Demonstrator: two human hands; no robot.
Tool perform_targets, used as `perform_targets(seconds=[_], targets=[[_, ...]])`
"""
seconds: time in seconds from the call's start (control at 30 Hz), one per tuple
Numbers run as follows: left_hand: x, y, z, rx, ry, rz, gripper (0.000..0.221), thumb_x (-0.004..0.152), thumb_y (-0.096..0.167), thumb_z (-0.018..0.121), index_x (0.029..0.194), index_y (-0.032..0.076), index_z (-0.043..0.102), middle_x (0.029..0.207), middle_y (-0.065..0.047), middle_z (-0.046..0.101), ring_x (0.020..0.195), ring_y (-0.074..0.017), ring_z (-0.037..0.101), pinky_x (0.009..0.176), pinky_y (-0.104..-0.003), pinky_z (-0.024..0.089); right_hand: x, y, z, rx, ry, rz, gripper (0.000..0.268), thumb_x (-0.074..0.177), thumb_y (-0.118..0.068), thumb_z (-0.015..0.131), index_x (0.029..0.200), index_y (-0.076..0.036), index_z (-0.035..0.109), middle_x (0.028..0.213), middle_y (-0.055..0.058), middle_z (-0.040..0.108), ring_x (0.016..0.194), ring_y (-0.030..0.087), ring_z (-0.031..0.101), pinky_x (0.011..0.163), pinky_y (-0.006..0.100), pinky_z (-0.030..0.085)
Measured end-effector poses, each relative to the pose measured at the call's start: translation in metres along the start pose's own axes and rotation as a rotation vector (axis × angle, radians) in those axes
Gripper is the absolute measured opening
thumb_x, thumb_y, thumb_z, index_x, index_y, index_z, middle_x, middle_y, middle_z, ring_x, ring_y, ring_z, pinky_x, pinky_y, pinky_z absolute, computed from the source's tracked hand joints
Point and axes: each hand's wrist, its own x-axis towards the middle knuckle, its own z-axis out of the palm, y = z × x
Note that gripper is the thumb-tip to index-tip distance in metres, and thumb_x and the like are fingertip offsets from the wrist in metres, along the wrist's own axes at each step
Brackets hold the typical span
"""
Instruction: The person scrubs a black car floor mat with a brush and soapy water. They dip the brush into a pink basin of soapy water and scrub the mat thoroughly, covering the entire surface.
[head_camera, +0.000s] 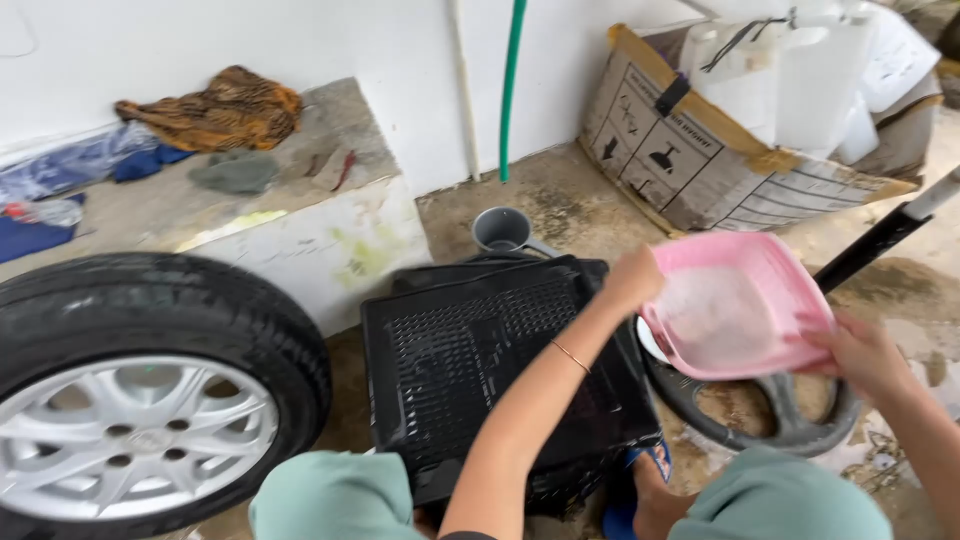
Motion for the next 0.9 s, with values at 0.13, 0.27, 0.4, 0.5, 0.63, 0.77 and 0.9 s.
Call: perform_targets(seconds=[0.13,0.27,0.4,0.5,0.63,0.77,0.9], targets=[[-0.046,-0.058,-0.080,0.142,0.071,-0.012,0.037,0.094,0.009,0.057,0.129,0.001,0.053,0.118,-0.023,0.069,0.112,-0.0395,0.067,0.091,-0.048,0.055,-0.041,-0.081,0.097,-0.120,-0.120,0.063,0.036,0.098,0.008,0.057,0.135,0.013,0.058,0.109,0.034,0.069,0.085,0.046,0.067,0.080,0.052,0.058],[-0.154,-0.084,-0.151,0.134,0.134,-0.181,0.045,0.088,0.009,0.052,0.130,-0.006,0.054,0.121,-0.033,0.064,0.114,-0.0494,0.065,0.093,-0.054,0.055,-0.056,-0.080,0.182,-0.129,-0.298,0.089,0.046,0.087,0.008,0.063,0.132,0.011,0.059,0.107,0.036,0.067,0.079,0.051,0.069,0.073,0.055,0.059],[-0.242,-0.129,-0.179,0.059,0.164,-0.337,0.048,0.090,0.011,0.051,0.135,-0.006,0.051,0.125,-0.036,0.062,0.118,-0.0521,0.063,0.098,-0.058,0.053,-0.060,-0.030,0.272,-0.086,-0.420,0.123,0.049,0.083,0.007,0.059,0.132,0.012,0.056,0.097,0.042,0.065,0.073,0.055,0.069,0.067,0.059,0.059],[-0.265,-0.192,-0.175,0.006,0.157,-0.443,0.052,0.089,0.014,0.049,0.139,-0.001,0.050,0.123,-0.036,0.062,0.115,-0.0523,0.064,0.095,-0.058,0.055,-0.079,-0.001,0.323,-0.103,-0.505,0.165,0.052,0.083,0.010,0.058,0.135,0.014,0.056,0.108,0.045,0.061,0.073,0.057,0.069,0.065,0.059,0.061],[-0.290,-0.239,-0.171,-0.020,0.178,-0.534,0.051,0.090,0.013,0.047,0.140,0.002,0.051,0.122,-0.034,0.063,0.113,-0.0501,0.066,0.094,-0.057,0.056,-0.104,0.031,0.358,-0.142,-0.544,0.175,0.051,0.083,0.007,0.060,0.134,0.012,0.059,0.109,0.043,0.061,0.068,0.055,0.071,0.064,0.056,0.063],[-0.311,-0.256,-0.166,-0.056,0.167,-0.545,0.046,0.093,0.013,0.048,0.139,0.004,0.051,0.119,-0.035,0.064,0.113,-0.0511,0.065,0.093,-0.057,0.056,-0.112,0.044,0.370,-0.437,-0.572,-0.047,0.062,0.082,-0.005,0.067,0.142,0.000,0.049,0.125,0.031,0.059,0.099,0.048,0.063,0.090,0.054,0.054],[-0.296,-0.295,-0.138,-0.038,0.175,-0.502,0.051,0.095,0.010,0.038,0.147,0.010,0.042,0.116,-0.034,0.066,0.107,-0.0514,0.067,0.087,-0.060,0.057,-0.149,-0.004,0.391,-0.676,-0.360,-1.149,0.075,0.082,-0.005,0.064,0.151,0.002,0.036,0.147,0.025,0.038,0.142,0.044,0.037,0.117,0.052,0.034]])
